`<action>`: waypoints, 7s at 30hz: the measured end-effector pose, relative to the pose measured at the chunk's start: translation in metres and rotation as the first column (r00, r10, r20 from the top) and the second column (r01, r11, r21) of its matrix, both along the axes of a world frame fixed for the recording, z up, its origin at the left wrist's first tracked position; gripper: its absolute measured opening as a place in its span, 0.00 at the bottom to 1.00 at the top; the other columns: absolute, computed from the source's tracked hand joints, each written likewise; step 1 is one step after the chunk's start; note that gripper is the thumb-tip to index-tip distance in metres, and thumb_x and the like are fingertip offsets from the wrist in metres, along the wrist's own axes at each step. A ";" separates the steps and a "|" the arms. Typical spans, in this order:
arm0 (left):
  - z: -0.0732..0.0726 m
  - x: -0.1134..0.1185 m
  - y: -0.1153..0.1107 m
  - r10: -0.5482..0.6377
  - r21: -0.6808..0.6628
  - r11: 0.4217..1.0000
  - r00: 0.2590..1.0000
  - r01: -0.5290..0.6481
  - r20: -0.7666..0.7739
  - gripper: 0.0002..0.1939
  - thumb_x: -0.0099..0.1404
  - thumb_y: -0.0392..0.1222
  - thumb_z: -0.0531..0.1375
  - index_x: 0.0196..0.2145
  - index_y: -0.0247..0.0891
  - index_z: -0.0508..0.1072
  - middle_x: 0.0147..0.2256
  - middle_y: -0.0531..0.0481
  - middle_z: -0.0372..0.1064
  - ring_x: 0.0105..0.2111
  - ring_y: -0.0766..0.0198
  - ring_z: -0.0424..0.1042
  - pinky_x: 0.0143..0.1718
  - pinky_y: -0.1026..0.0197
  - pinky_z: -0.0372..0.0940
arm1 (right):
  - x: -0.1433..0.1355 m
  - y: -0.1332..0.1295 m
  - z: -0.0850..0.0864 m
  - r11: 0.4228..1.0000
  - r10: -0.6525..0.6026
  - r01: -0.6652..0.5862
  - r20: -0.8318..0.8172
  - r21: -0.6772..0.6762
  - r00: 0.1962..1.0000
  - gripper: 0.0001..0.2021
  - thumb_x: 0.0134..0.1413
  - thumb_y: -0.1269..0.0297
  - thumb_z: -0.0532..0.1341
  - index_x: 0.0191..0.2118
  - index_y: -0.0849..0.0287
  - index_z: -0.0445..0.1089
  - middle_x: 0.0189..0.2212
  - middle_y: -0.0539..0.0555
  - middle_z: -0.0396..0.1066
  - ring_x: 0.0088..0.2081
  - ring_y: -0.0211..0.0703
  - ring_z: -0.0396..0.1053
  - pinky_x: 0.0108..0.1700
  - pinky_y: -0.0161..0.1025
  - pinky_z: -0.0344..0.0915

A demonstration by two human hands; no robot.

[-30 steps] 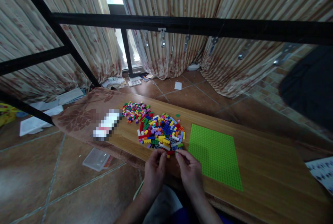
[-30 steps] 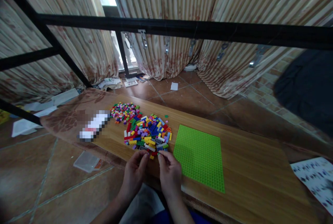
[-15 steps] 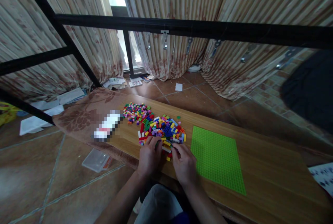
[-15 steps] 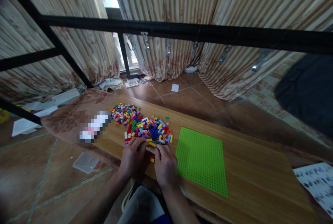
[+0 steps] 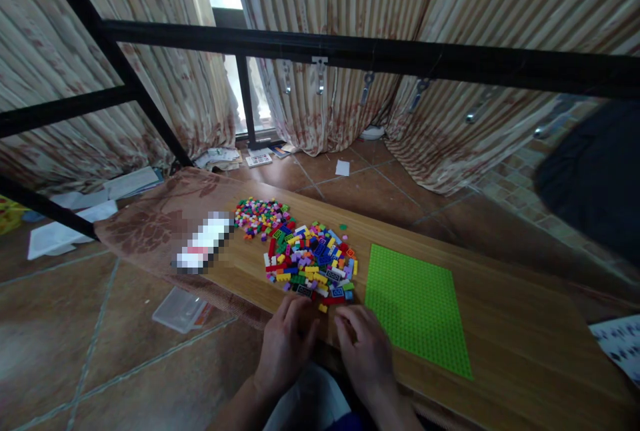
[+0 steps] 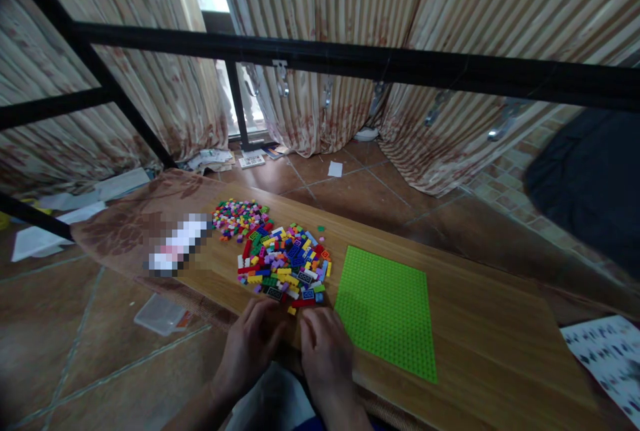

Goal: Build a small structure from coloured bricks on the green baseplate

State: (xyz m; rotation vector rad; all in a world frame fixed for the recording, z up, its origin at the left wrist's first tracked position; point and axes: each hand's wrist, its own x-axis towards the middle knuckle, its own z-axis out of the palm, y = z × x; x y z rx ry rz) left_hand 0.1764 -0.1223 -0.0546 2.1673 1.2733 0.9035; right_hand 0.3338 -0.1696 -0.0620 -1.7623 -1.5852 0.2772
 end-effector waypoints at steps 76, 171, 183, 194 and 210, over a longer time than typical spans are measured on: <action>-0.011 -0.005 0.022 -0.078 0.005 0.997 0.988 0.078 0.130 0.12 0.65 0.36 0.56 0.47 0.39 0.66 0.46 0.44 0.65 0.46 0.61 0.68 0.47 0.59 0.68 | 0.050 0.157 -0.008 0.994 0.110 -0.106 -0.223 0.032 0.969 0.21 0.63 0.56 0.45 0.51 0.56 0.68 0.51 0.57 0.70 0.53 0.44 0.65 0.57 0.46 0.59; 0.037 0.183 0.071 -0.539 -0.323 0.839 0.756 0.439 -0.372 0.16 0.68 0.35 0.47 0.32 0.37 0.73 0.29 0.49 0.73 0.30 0.65 0.73 0.32 0.66 0.64 | 0.169 0.003 -0.001 0.971 -0.237 0.237 0.039 -0.018 0.971 0.12 0.56 0.65 0.55 0.43 0.55 0.73 0.39 0.54 0.71 0.45 0.47 0.67 0.48 0.46 0.65; 0.031 0.179 0.074 -0.460 -0.169 0.886 0.767 0.432 -0.448 0.12 0.66 0.36 0.49 0.41 0.37 0.72 0.39 0.43 0.71 0.37 0.59 0.73 0.42 0.57 0.67 | 0.168 0.002 -0.006 0.971 -0.228 0.233 0.094 -0.046 0.969 0.13 0.54 0.66 0.57 0.46 0.55 0.71 0.41 0.55 0.69 0.46 0.48 0.65 0.48 0.47 0.64; 0.011 0.181 0.069 -0.547 -0.124 0.835 0.782 0.536 -0.300 0.09 0.65 0.35 0.53 0.39 0.41 0.72 0.38 0.50 0.68 0.38 0.65 0.71 0.41 0.64 0.66 | 0.172 0.000 -0.009 0.980 -0.191 0.195 0.120 -0.025 0.974 0.10 0.57 0.66 0.56 0.42 0.55 0.73 0.39 0.55 0.71 0.43 0.47 0.65 0.46 0.45 0.62; 0.013 0.186 0.057 -0.465 -0.141 0.886 0.842 0.443 -0.274 0.09 0.65 0.35 0.55 0.39 0.40 0.74 0.38 0.49 0.68 0.37 0.65 0.70 0.41 0.64 0.65 | 0.172 0.003 -0.003 0.986 -0.168 0.168 0.088 0.010 0.982 0.09 0.56 0.69 0.59 0.39 0.54 0.75 0.37 0.53 0.73 0.42 0.47 0.64 0.46 0.45 0.61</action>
